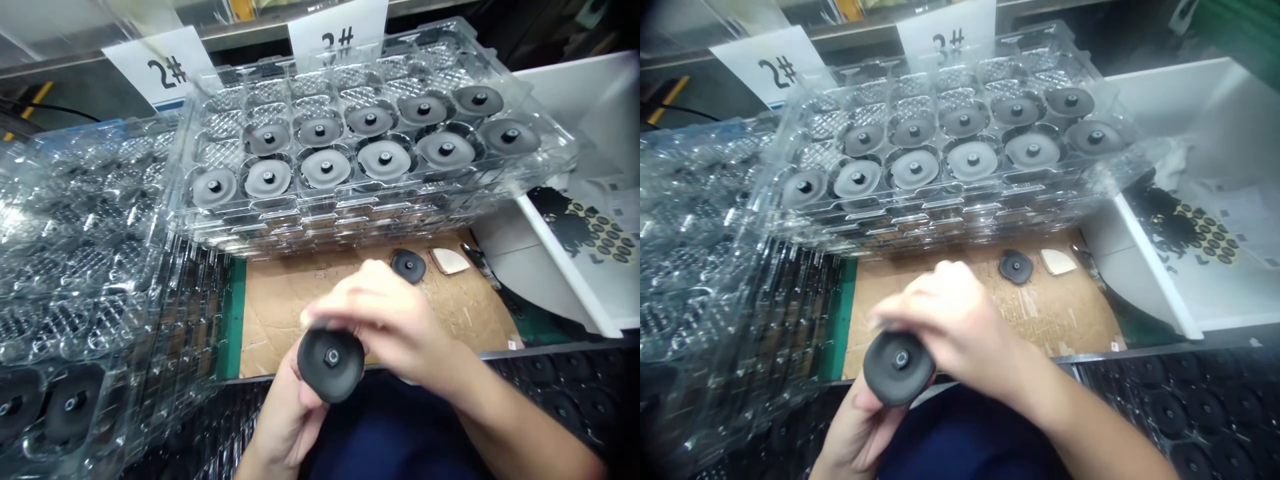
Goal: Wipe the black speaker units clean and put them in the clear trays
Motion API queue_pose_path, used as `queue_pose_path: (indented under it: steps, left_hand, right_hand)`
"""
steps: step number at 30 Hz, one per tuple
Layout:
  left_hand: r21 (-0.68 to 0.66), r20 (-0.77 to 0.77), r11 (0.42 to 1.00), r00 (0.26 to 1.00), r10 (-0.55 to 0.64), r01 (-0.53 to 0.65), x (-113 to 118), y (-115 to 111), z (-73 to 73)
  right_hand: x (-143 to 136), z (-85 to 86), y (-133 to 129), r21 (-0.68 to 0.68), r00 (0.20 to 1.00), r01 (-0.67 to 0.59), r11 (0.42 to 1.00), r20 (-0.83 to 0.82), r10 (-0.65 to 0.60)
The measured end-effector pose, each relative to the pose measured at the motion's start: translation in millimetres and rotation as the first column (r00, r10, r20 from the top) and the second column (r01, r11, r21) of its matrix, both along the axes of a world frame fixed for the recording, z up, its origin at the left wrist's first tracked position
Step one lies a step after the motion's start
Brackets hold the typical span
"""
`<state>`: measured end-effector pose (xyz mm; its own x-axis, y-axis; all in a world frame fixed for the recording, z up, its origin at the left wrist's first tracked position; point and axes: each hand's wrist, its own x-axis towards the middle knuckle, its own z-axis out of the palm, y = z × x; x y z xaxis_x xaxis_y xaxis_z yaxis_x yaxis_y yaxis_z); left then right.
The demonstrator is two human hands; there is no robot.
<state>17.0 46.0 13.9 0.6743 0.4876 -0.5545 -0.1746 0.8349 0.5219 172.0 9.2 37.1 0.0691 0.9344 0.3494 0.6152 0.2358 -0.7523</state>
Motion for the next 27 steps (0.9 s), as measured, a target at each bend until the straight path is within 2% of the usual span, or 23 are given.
queue_pose_path:
  steps: [2,3,5,8,11,15,20,27]
  left_hand:
    - [-0.064,0.005,0.998,1.0,0.02,-0.019,-2.0,1.5,-0.7]
    - [-0.092,0.007,0.995,0.999,0.034,-0.034,-4.0,2.0,-2.2]
    - [-0.112,0.009,0.991,0.998,0.067,-0.066,-8.7,3.0,-7.3]
    - [-0.116,0.024,0.986,0.992,0.121,-0.117,-14.5,5.0,-17.5]
    - [-0.129,0.044,0.977,0.983,0.177,-0.17,-16.0,7.4,-24.8]
    - [-0.163,0.026,0.956,0.967,0.252,-0.245,-12.3,8.2,-26.6]
    - [-0.185,0.033,0.937,0.951,0.307,-0.296,-8.8,6.5,-26.1]
    - [-0.121,0.054,0.941,0.944,0.325,-0.317,-11.5,6.6,-29.2]
  right_hand:
    - [7.7,-23.5,0.0,-0.205,0.975,0.194,0.959,-0.063,-0.211]
    - [9.0,-37.4,-2.1,-0.284,0.963,0.233,0.93,-0.066,-0.261]
    - [5.0,-67.1,-10.6,-0.373,0.966,0.216,0.902,-0.053,-0.253]
    - [-12.7,-105.4,-30.6,-0.377,0.968,0.239,0.895,0.016,-0.252]
    - [-29.4,-126.0,-48.5,-0.354,0.949,0.313,0.881,0.095,-0.3]
    - [-32.5,-132.1,-49.1,-0.35,0.942,0.334,0.875,0.147,-0.3]
    - [-22.3,-122.3,-27.1,-0.339,0.944,0.329,0.881,0.107,-0.311]
    - [-33.0,-108.3,-33.0,-0.343,0.981,0.153,0.927,-0.058,-0.183]
